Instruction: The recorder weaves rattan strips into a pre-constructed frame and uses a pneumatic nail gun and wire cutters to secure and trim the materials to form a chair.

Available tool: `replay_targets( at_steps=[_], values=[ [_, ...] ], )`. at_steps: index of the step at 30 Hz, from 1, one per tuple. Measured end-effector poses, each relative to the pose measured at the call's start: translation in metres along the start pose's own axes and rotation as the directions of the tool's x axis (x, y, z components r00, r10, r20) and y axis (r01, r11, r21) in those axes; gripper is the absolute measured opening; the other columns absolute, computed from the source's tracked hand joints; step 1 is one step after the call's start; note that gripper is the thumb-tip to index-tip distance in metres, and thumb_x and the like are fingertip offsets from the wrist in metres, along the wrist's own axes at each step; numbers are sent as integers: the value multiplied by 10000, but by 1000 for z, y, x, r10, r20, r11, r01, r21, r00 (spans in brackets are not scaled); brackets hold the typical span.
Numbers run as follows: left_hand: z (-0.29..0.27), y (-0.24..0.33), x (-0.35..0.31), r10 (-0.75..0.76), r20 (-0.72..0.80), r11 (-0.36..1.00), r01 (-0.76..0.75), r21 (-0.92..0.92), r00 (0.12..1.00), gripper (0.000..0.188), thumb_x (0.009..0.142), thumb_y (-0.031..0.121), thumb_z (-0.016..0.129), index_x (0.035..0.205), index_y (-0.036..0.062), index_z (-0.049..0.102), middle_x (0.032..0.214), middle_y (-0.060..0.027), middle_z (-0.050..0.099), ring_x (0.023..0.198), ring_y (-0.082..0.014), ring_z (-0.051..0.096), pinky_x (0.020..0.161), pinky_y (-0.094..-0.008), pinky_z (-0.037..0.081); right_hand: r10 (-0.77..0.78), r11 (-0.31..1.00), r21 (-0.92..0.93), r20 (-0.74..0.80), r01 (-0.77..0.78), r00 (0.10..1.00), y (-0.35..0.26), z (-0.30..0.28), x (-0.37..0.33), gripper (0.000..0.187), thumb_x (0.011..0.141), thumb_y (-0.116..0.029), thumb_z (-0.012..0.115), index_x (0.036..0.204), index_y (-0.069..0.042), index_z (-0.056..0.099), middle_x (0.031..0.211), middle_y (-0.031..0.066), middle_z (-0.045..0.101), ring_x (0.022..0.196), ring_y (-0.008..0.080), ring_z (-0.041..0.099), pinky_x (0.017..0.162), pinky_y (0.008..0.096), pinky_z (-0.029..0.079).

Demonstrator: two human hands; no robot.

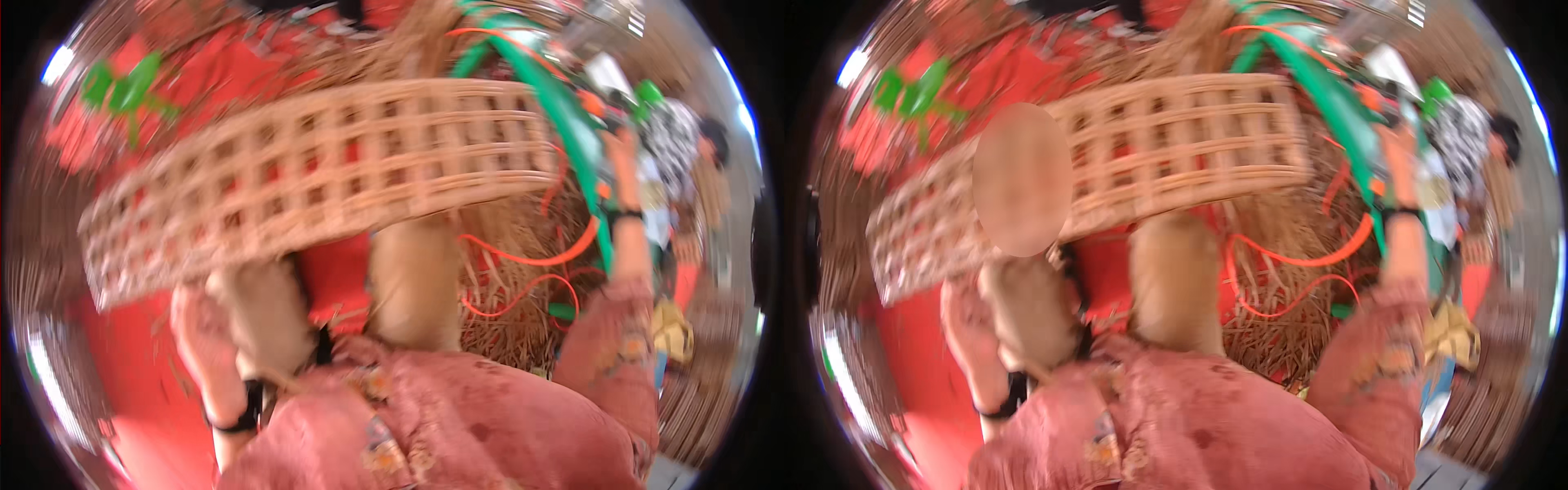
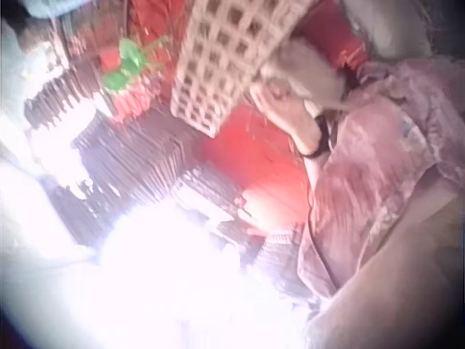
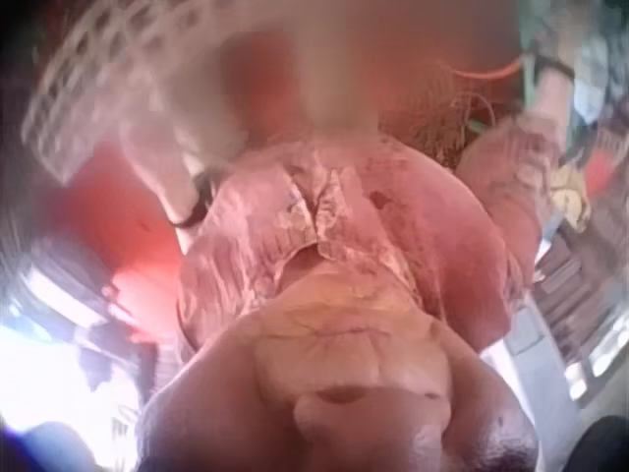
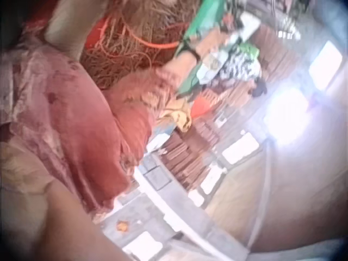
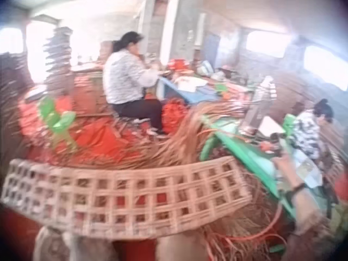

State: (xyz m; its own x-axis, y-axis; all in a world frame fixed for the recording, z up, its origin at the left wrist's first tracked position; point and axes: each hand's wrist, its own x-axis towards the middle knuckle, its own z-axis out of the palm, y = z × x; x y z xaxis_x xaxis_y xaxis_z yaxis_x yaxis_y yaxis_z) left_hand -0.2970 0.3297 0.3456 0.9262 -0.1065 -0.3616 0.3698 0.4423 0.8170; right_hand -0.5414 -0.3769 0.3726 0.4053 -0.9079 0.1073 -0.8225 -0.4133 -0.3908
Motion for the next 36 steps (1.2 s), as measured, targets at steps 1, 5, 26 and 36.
replay_targets(
  at_steps=[1,5,26,36],
  values=[
    [-9,-7,4,25,69,999,-23,-33,997,109,879,139,558,786,142,502,598,88,352,508,-13,314,443,-180,244,-497,740,353,-286,573,819,-4,1,-51,448,785,-265,672,1113,21,566,930,72,595,838,155,537,749,300,439],
    [-3,-16,9,83,349,996,-67,-56,934,196,914,232,542,883,49,604,589,67,399,503,-37,300,463,-201,220,-81,687,716,-97,126,992,-109,-91,-162,484,824,-123,653,1243,15,453,925,62,597,747,112,562,677,245,473],
    [-12,-12,-1,166,429,980,-102,-168,888,277,930,273,535,819,36,626,562,81,368,524,-23,295,489,-198,237,-453,891,371,688,262,567,-442,-58,-418,288,611,-86,738,858,-3,615,756,15,592,630,86,522,587,234,425],
    [-10,-19,2,194,432,979,-147,-139,881,280,940,270,530,857,24,638,587,67,395,566,-41,354,529,-200,300,-464,886,389,751,254,470,-450,-45,-413,302,634,-68,730,899,-8,600,731,18,581,578,84,538,537,224,436]
  ],
)
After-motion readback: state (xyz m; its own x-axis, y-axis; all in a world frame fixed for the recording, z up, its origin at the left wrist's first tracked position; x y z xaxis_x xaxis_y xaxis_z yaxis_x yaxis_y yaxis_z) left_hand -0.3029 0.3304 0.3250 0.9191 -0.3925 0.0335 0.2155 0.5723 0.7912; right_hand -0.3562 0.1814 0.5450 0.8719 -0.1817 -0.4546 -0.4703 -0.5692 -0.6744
